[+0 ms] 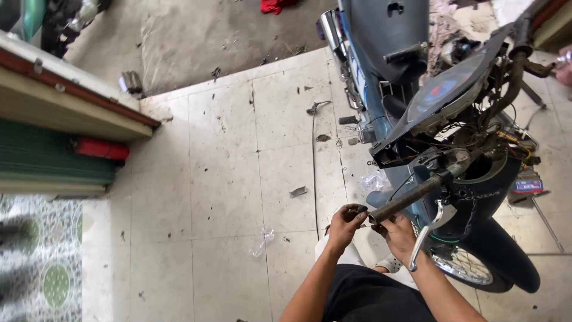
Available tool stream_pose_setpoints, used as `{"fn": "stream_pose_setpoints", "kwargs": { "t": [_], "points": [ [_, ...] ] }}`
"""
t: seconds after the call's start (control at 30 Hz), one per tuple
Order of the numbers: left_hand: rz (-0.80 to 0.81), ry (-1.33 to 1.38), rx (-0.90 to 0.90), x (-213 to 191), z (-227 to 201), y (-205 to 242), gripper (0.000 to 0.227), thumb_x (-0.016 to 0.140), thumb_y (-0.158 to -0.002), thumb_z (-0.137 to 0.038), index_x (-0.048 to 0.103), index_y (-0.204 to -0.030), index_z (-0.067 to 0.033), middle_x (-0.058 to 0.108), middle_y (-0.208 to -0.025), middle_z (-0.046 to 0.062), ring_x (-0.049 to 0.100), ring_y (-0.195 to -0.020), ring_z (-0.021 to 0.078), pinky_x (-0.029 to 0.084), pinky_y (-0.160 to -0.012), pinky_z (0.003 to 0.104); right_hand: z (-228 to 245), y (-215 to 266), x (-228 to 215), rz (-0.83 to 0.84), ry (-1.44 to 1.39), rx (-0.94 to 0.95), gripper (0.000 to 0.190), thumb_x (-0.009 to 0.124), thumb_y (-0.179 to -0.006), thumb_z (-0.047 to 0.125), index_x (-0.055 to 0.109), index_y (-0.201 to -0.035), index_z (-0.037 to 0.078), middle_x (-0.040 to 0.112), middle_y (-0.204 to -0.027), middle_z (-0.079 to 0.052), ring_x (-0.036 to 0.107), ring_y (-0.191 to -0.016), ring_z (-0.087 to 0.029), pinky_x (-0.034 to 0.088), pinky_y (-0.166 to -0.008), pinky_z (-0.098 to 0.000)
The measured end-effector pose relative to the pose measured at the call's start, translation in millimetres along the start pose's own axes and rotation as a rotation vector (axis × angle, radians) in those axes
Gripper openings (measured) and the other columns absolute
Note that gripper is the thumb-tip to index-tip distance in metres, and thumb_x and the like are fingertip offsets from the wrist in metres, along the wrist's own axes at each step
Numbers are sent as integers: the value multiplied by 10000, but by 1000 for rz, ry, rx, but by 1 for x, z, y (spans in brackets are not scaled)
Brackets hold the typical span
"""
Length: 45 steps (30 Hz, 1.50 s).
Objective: Detaching handlebar components and plastic covers from a motorcycle using a screwdriver.
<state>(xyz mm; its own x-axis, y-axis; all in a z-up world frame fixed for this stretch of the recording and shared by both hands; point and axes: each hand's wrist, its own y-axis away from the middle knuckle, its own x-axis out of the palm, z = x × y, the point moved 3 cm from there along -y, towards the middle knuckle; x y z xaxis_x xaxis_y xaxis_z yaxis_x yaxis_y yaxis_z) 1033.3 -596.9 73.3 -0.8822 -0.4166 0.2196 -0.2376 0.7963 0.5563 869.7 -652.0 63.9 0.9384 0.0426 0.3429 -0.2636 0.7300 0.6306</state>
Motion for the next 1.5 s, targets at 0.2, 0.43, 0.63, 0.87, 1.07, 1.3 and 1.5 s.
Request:
{"fn": "stream_pose_setpoints", "kwargs": {
  "t": [0.2,0.43,0.63,0.87,1.07,1.3,1.5],
  "points": [
    [116,-345,12,-26,-36,-48,472,1009,-681,-391,802,-1028,-146,774,-894,58,713,-849,138,564,-747,266,45,12,56,-92,-52,-66,157,704,-974,43,605,-1089,5,669,-932,-167,672,-896,-308,574,-894,-525],
    [429,-708,387,-28,-140,-58,469,900,-755,-394,744,-1023,-42,745,-973,186,721,-954,395,607,-779,423,19,-18,61,-221,-114,-84,170,731,-972,58,633,-1097,-2,694,-928,-200,715,-908,-357,589,-898,-545],
    [601,-860,740,-25,-146,-61,302,759,-920,-214,684,-1179,-78,731,-1112,139,703,-1123,354,568,-939,458,19,-24,75,-331,20,-130,260,621,-1088,216,627,-1133,-40,700,-941,-282,722,-855,-409,623,-759,-566],
    [541,-897,864,-26,-119,-63,323,707,-983,-286,646,-1217,-71,710,-933,108,732,-888,323,601,-775,419,16,-43,83,-615,301,-178,657,353,-1163,545,535,-768,53,505,-520,-145,507,-365,-237,392,-359,-319],
    [419,-701,510,-24,-113,-60,286,647,-1046,-376,672,-1018,-93,667,-664,66,676,-636,286,553,-668,376,34,-45,104,-772,557,-314,715,389,-1186,468,557,-639,39,564,-582,-199,588,-621,-421,416,-633,-474],
    [409,-399,-138,-32,-105,-83,429,696,-1050,-473,736,-842,-100,679,-563,91,667,-442,150,508,-478,211,29,-58,91,-531,612,-289,650,521,-1080,528,651,-656,53,662,-541,-144,688,-533,-298,536,-542,-415],
    [484,-181,-644,-27,-99,-93,408,706,-1006,-431,663,-980,-26,694,-713,117,585,-487,96,430,-411,175,39,-45,80,-273,271,-281,409,616,-1070,295,650,-884,-67,708,-788,-285,736,-622,-378,633,-496,-483]
  ]
}}
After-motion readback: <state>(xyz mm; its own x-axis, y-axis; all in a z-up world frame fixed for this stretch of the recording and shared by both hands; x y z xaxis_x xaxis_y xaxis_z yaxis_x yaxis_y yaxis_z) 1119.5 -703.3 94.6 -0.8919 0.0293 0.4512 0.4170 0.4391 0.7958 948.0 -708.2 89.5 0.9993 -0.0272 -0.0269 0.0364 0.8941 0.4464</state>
